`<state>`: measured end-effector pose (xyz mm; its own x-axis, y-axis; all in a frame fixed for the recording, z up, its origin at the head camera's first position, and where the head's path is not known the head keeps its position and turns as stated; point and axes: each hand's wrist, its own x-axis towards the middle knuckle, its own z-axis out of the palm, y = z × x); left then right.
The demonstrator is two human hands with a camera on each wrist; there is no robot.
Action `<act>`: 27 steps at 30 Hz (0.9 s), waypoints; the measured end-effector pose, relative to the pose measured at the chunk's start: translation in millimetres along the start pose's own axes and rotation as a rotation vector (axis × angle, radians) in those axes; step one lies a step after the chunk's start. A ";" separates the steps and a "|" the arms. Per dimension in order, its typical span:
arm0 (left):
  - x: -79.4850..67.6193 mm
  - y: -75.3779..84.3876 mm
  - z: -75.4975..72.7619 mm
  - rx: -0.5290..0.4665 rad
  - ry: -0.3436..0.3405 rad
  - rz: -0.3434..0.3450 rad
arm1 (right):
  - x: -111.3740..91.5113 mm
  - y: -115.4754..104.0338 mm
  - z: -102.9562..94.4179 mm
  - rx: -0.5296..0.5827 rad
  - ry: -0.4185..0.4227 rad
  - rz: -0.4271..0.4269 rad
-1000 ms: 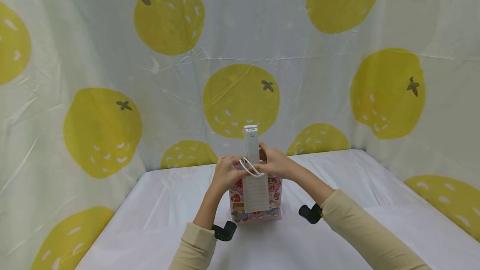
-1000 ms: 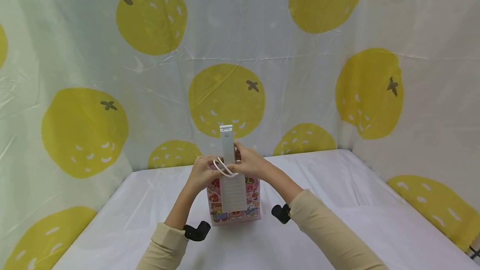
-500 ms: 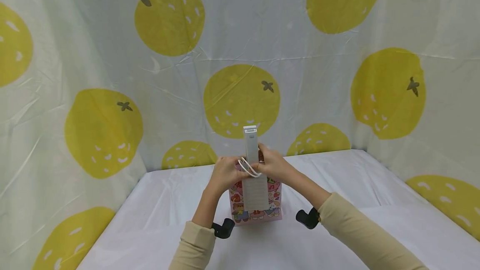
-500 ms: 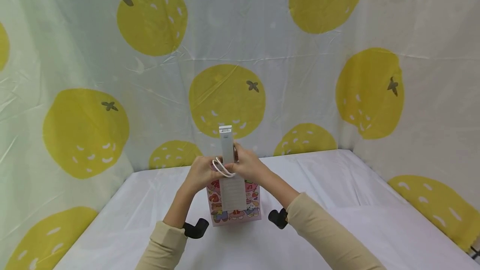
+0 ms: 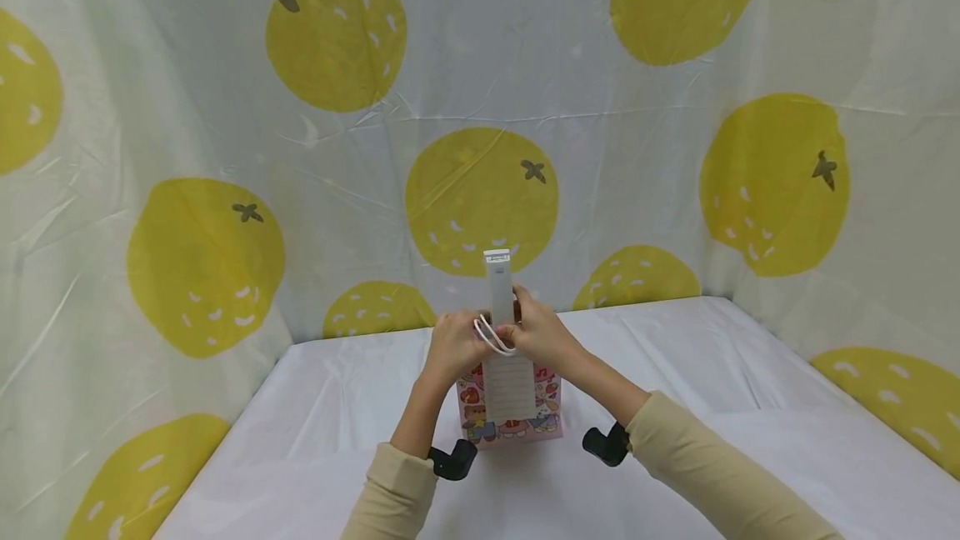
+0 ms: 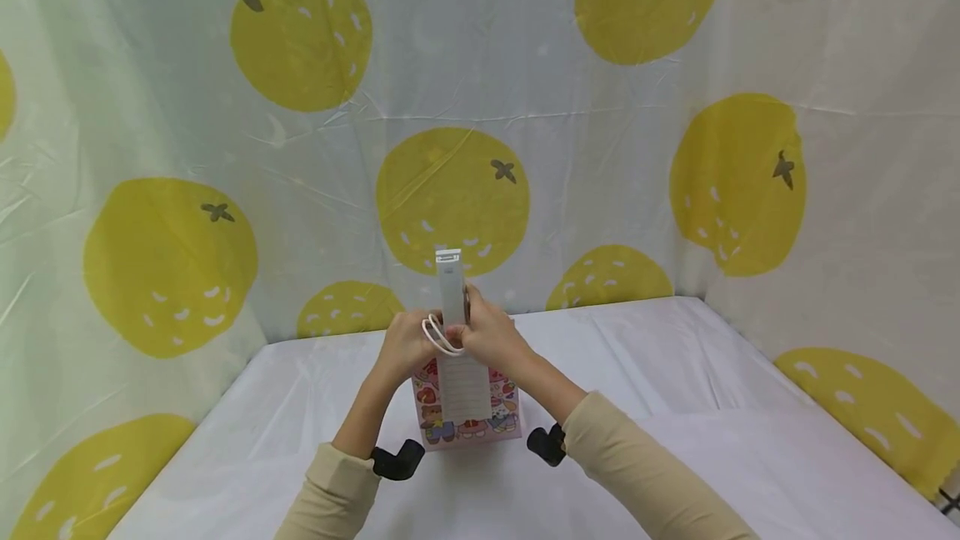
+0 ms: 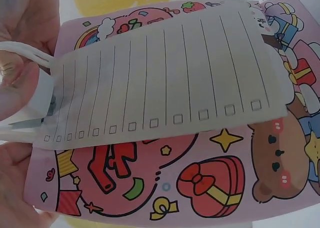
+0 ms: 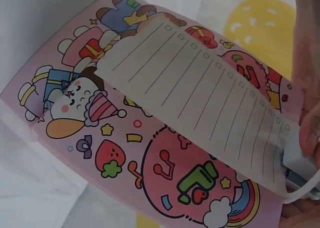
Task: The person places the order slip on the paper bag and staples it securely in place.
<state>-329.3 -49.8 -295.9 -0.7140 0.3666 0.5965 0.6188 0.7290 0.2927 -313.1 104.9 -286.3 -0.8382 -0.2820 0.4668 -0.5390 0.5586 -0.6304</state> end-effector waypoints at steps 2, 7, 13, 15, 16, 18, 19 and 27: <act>-0.6 0.1 -0.4 -0.016 0.001 -0.017 | 0.2 -1.1 0.1 0.003 -0.006 0.010; 1.6 0.6 -1.9 -0.053 -0.022 -0.037 | 1.0 -2.9 -2.5 -0.013 -0.018 0.014; 7.0 1.2 -2.8 -0.018 -0.045 -0.015 | 3.3 -3.6 -5.4 0.028 -0.055 0.044; 6.7 1.0 -1.2 -0.013 -0.038 -0.010 | 4.1 -2.8 -5.4 0.040 -0.060 0.063; 6.1 1.0 -0.2 -0.013 -0.028 -0.005 | 4.2 -2.0 -5.3 0.042 -0.062 0.066; 4.5 0.4 3.0 -0.007 -0.001 0.003 | 4.0 -0.4 -4.6 0.041 -0.062 0.075; 3.9 0.4 4.2 -0.004 0.010 0.009 | 3.6 -0.2 -4.2 0.036 -0.059 0.078; 1.8 -1.3 4.8 0.034 0.055 0.038 | 4.0 0.9 -2.4 0.027 -0.049 0.054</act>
<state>-332.9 -47.3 -298.8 -0.6706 0.3624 0.6473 0.6328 0.7348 0.2442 -316.7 106.2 -283.5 -0.8687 -0.2907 0.4012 -0.4946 0.5531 -0.6704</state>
